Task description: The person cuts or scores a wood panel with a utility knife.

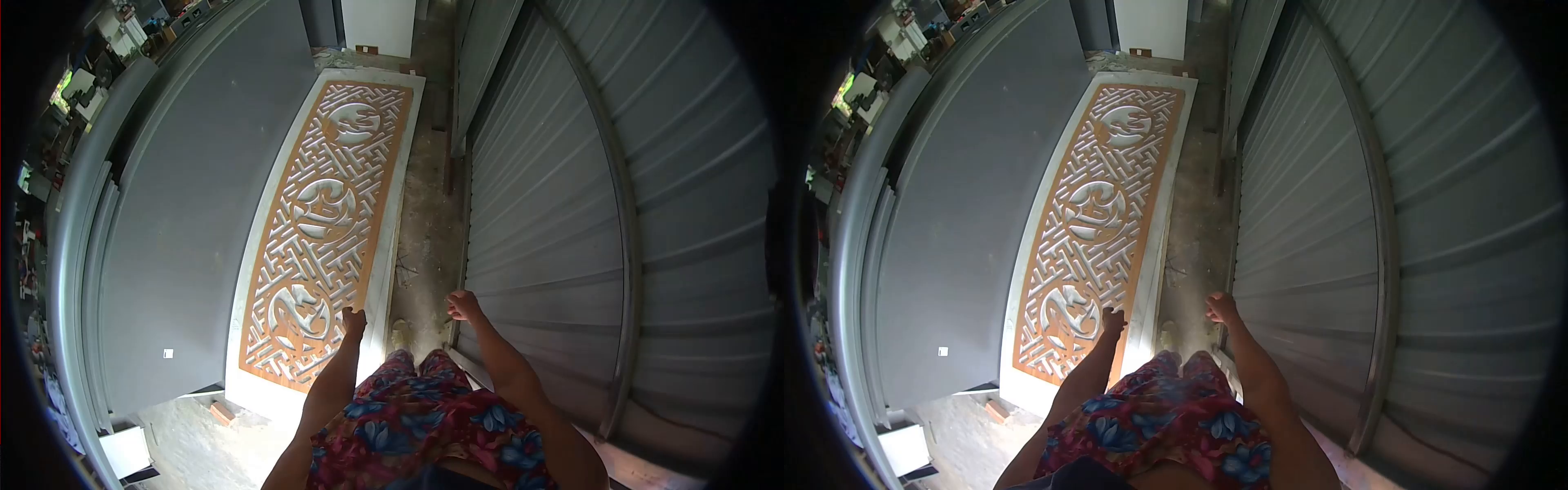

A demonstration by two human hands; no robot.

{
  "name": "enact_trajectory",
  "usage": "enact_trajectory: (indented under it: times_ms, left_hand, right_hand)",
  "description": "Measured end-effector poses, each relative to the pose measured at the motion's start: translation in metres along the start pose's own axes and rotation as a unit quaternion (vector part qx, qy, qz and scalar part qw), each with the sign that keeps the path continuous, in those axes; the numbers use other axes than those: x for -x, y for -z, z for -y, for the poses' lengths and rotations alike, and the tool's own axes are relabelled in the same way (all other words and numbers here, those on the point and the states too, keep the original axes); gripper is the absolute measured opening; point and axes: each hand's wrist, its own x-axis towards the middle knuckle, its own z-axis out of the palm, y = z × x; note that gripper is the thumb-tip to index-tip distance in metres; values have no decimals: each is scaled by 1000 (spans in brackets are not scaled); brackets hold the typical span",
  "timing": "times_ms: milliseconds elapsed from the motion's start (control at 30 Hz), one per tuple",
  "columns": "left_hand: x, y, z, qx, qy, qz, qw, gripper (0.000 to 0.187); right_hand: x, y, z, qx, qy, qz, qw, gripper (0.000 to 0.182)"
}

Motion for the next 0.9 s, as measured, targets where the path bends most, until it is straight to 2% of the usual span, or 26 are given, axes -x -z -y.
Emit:
enact_trajectory:
  times_ms: [167, 267, 367, 433, 500, 533, 633, 667, 733, 900]
  left_hand:
    - [-11, -4, -36, -32, 1, -12, 999, 50]
    - [-45, -10, -25, -55, 8, 2, 998, 52]
    - [-47, -7, -59, -52, 39, 1, 998, 54]
    - [-59, -14, -83, -32, 32, -22, 999, 46]
    - [-80, -24, -110, -33, 27, -19, 999, 45]
    - [-98, -31, -128, -29, 41, 24, 998, 46]
    - [-137, -72, -186, -52, -24, 2, 998, 44]
    - [-156, -83, -207, -100, -46, 48, 993, 43]
    - [-170, -112, -254, -75, -109, 33, 991, 43]
    - [-212, -182, -346, -63, -202, 8, 977, 48]
  right_hand:
    - [-20, 22, 19, -30, -1, -10, 1000, 25]
    - [-35, 34, 36, -39, -1, -5, 999, 24]
    - [-67, 45, 54, -66, 8, 13, 998, 22]
    - [-88, 55, 72, -94, 12, 32, 995, 21]
    - [-109, 61, 91, -86, 27, -5, 996, 20]
    - [-122, 66, 103, -84, 35, -25, 996, 20]
    - [-159, 97, 143, -134, 83, 76, 985, 20]
    - [-171, 104, 154, -125, 89, 42, 987, 21]
    - [-165, 112, 196, -103, 91, -20, 990, 22]
    - [-206, 155, 253, -79, 71, -40, 994, 23]
